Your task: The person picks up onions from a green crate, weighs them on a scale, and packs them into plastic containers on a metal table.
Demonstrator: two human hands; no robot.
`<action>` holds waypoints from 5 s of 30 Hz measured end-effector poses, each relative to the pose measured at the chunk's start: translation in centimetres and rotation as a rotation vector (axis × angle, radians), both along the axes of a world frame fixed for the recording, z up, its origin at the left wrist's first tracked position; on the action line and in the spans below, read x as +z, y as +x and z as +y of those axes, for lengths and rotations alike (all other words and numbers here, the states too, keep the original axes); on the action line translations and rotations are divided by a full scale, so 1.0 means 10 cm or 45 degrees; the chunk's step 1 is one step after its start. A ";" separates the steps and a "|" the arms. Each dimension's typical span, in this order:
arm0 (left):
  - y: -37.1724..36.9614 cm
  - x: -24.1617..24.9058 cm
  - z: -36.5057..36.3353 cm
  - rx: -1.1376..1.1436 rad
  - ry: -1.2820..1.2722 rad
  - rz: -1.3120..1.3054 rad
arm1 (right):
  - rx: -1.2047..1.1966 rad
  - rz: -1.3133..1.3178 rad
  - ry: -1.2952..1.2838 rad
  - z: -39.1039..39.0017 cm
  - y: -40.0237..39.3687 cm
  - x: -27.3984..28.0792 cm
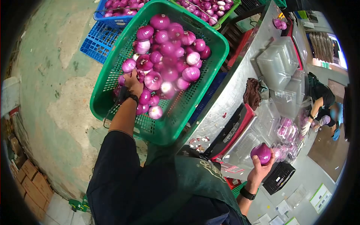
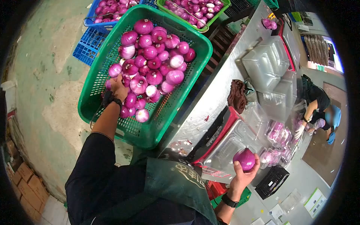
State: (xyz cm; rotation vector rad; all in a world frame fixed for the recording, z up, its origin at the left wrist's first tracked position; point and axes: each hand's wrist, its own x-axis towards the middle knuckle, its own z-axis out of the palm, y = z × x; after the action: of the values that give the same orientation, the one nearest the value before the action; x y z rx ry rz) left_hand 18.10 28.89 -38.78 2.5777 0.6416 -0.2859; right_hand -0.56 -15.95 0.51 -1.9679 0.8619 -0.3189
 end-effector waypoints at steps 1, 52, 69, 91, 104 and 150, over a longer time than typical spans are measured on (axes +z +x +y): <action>0.02 0.03 0.00 0.004 -0.001 0.001 | 0.012 0.024 -0.004 -0.02 0.01 -0.02; -0.85 2.99 -1.75 0.020 -3.088 0.405 | 0.180 -0.386 -0.059 -0.62 -0.63 0.06; -1.60 4.17 -3.50 -0.995 -1.129 -0.248 | 0.395 -0.463 -0.476 -1.14 -0.72 -0.01; -1.64 3.39 -3.63 -1.151 -0.717 -0.820 | 0.350 -0.164 -0.807 -0.98 -0.69 -0.32; -1.64 3.23 -3.15 -0.728 -1.117 -0.508 | 0.155 -0.275 -0.192 -1.30 -0.58 -0.30; -2.19 3.36 -3.52 -0.283 -1.835 0.403 | 0.227 -0.180 0.601 -1.75 -1.93 -0.51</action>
State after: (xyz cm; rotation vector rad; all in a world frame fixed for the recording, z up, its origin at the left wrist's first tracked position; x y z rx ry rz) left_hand -3.77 -6.27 -5.14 1.1944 0.0920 -0.8511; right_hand -19.90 -33.50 -4.61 -1.5478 0.5995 -0.1316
